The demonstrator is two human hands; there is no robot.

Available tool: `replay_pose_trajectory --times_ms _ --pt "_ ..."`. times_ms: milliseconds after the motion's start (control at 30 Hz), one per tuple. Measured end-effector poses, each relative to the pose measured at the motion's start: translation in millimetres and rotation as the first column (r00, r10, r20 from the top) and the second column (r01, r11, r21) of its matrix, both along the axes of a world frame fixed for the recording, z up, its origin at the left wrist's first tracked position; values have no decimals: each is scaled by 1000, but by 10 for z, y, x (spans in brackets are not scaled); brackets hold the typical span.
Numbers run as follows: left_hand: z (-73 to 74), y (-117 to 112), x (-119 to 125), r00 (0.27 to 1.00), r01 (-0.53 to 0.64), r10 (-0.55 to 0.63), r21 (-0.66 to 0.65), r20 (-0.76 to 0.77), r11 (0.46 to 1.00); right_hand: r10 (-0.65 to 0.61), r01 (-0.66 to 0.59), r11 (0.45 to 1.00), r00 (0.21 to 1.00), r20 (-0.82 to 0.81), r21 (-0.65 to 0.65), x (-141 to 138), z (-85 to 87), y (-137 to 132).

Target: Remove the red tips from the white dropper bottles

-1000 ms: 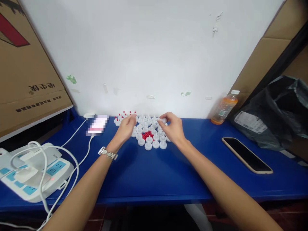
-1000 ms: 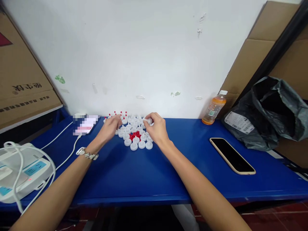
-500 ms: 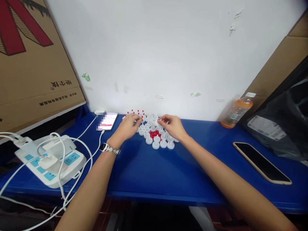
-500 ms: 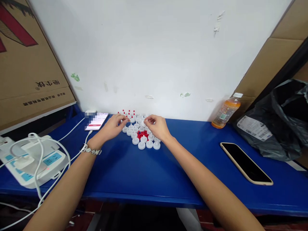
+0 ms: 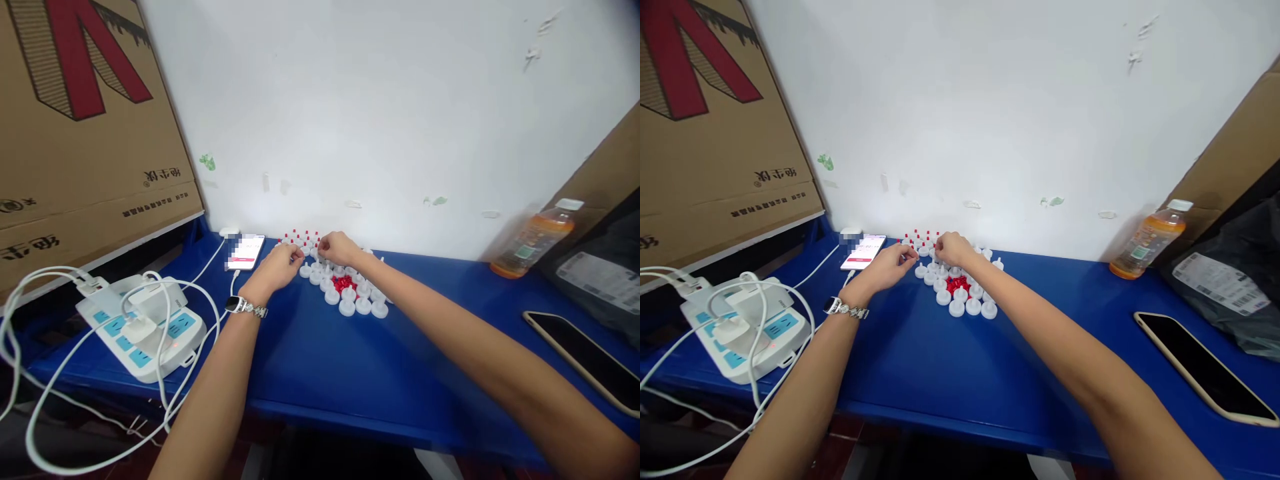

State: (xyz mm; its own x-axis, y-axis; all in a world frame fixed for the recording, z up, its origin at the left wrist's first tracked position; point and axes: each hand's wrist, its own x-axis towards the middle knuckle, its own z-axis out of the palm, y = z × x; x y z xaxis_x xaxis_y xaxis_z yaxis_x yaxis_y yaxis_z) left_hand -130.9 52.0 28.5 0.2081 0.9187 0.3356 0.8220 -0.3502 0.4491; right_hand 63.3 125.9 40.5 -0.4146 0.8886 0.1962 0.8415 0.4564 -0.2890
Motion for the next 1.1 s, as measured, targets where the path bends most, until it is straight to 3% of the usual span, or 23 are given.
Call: replay_pose_trajectory --times_ms 267,467,600,700,767,867,967,1100 --pt "-27 24 -5 999 38 -38 -34 17 999 0 3 999 995 99 -36 5 20 69" --pt "-24 10 27 1000 17 -17 -20 -4 1000 -164 158 982 985 50 101 -141 5 143" --pt "-16 1 47 1000 17 -17 -25 1 1000 -184 180 981 982 48 74 -226 -51 157" --pt "-6 7 71 999 34 -35 24 19 999 -186 190 974 981 -50 119 -168 -45 104" --pt "8 -3 128 997 37 -45 107 69 994 -111 148 977 968 -226 153 -51 -27 -2" --pt "33 -64 307 981 69 -108 235 159 969 85 0 987 855 -512 163 192 -15 -296" --pt "54 -166 544 965 177 -220 268 139 947 135 -61 988 795 -592 144 418 -34 -671" --pt "74 -265 773 961 276 -270 275 -64 921 136 -37 985 769 -625 169 583 -65 -1026"
